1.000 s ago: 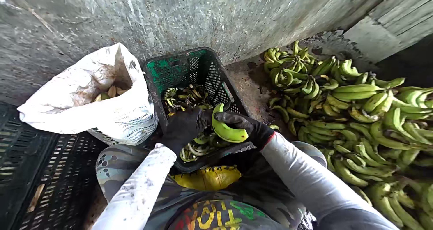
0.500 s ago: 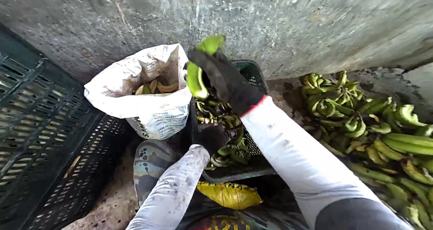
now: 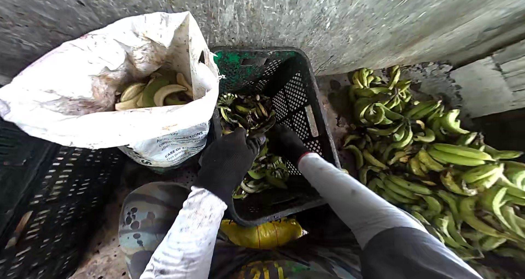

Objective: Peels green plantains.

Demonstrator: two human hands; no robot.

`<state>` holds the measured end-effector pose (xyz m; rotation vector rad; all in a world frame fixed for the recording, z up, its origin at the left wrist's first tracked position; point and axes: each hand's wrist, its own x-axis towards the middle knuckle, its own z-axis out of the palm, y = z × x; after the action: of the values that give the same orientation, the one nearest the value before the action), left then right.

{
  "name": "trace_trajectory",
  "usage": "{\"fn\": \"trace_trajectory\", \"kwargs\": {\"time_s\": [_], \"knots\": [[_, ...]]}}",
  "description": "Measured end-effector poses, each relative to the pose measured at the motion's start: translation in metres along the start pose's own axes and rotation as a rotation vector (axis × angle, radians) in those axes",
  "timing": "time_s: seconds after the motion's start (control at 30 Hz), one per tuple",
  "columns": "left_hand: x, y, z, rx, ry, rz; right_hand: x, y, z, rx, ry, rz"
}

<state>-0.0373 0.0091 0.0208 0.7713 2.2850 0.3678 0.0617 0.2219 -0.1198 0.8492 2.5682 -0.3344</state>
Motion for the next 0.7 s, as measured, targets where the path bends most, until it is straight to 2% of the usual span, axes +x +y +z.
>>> {"fn": "trace_trajectory", "kwargs": {"time_s": [0.07,0.17,0.27,0.37,0.43,0.5,0.57,0.7], "knots": [[0.002,0.004,-0.003,-0.006,-0.035,-0.014,0.001,0.002,0.043,-0.017,-0.169,-0.015],[0.006,0.007,-0.001,-0.004,-0.046,-0.025,0.003,-0.013,0.067,0.044,-0.271,0.013],[0.012,0.01,-0.002,-0.005,-0.031,-0.027,0.013,-0.017,0.075,0.112,-0.234,0.054],[0.015,0.01,-0.002,-0.011,0.007,-0.016,0.021,0.0,0.07,0.054,-0.197,-0.104],[0.015,0.009,-0.001,-0.061,0.053,0.005,0.021,0.017,0.059,0.315,-0.112,-0.067],[0.017,0.006,0.002,-0.127,0.114,0.034,0.007,0.03,0.039,0.765,-0.022,0.024],[0.017,0.004,0.003,-0.208,0.18,0.049,-0.014,0.043,0.007,1.104,0.01,0.032],[0.009,0.002,0.006,-0.438,0.275,0.075,-0.066,0.059,-0.086,1.527,0.263,-0.286]]}}
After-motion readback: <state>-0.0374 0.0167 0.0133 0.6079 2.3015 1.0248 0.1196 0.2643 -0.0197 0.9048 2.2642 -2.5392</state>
